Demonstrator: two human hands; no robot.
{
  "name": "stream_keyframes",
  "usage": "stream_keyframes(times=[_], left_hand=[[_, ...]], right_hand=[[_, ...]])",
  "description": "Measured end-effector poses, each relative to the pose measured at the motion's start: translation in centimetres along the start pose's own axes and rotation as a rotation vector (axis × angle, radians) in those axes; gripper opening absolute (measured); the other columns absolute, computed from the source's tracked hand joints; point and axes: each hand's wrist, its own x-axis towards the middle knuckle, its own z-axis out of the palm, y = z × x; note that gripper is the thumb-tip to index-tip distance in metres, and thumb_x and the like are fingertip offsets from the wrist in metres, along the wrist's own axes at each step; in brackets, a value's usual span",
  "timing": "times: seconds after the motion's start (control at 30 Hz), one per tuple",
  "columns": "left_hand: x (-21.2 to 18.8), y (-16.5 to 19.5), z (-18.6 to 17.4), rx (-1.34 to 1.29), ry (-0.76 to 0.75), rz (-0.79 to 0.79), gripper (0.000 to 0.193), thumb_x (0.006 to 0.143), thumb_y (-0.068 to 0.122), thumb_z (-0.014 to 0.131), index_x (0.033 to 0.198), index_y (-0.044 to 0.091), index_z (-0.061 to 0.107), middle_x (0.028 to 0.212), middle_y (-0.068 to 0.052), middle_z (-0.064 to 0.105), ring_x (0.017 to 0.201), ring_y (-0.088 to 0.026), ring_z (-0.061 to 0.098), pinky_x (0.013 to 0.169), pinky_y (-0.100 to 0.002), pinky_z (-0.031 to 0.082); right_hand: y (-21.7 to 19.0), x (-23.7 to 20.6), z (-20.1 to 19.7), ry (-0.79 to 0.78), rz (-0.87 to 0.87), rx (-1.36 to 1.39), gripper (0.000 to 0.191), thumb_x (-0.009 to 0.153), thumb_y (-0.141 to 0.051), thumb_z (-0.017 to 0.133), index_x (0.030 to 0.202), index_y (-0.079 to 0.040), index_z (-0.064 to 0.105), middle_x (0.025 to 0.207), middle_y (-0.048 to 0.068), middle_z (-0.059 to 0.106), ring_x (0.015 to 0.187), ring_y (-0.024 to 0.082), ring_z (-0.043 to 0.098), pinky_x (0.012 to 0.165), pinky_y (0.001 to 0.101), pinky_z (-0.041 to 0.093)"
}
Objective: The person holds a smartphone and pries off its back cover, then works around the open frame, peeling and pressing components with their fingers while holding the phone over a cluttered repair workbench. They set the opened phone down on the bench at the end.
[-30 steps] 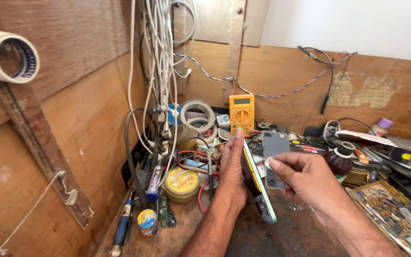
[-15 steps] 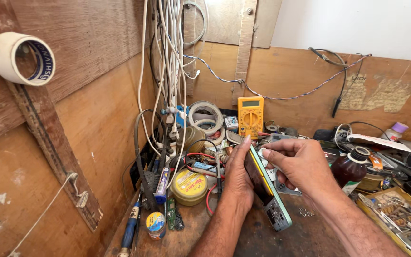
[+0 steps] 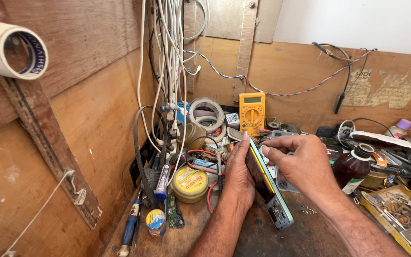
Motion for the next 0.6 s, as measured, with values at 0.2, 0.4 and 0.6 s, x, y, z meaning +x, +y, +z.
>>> stream_keyframes(times=[0.2, 0.4, 0.6], left_hand=[[0.4, -0.2, -0.6, -0.018, -0.017, 0.011, 0.033, 0.096, 0.043, 0.067, 0.11, 0.013, 0.062, 0.094, -0.002, 0.07, 0.078, -0.014, 0.07, 0.064, -0.031, 0.062], [0.7, -1.1, -1.4, -0.016, -0.082, 0.015, 0.028, 0.099, 0.041, 0.067, 0.108, 0.015, 0.065, 0.089, 0.001, 0.071, 0.074, -0.01, 0.069, 0.059, -0.027, 0.055], [0.5, -1.7, -1.1, -0.022, -0.079, -0.074, 0.025, 0.096, 0.038, 0.068, 0.108, 0.015, 0.065, 0.091, 0.001, 0.071, 0.079, -0.012, 0.071, 0.065, -0.029, 0.059]], right_hand=[[-0.6, 0.4, -0.1, -0.02, -0.01, 0.017, 0.019, 0.082, -0.012, 0.08, 0.097, -0.001, 0.084, 0.061, 0.004, 0.072, 0.046, 0.006, 0.053, 0.043, 0.025, 0.039], [-1.3, 0.2, 0.6, -0.105, 0.212, 0.285, 0.016, 0.084, -0.011, 0.081, 0.093, 0.002, 0.083, 0.054, 0.006, 0.061, 0.039, 0.01, 0.044, 0.037, 0.0283, 0.027], [-0.4, 0.2, -0.2, 0.028, 0.128, 0.366, 0.022, 0.086, -0.013, 0.077, 0.103, 0.0, 0.079, 0.066, 0.004, 0.067, 0.045, 0.008, 0.051, 0.037, 0.0253, 0.034]])
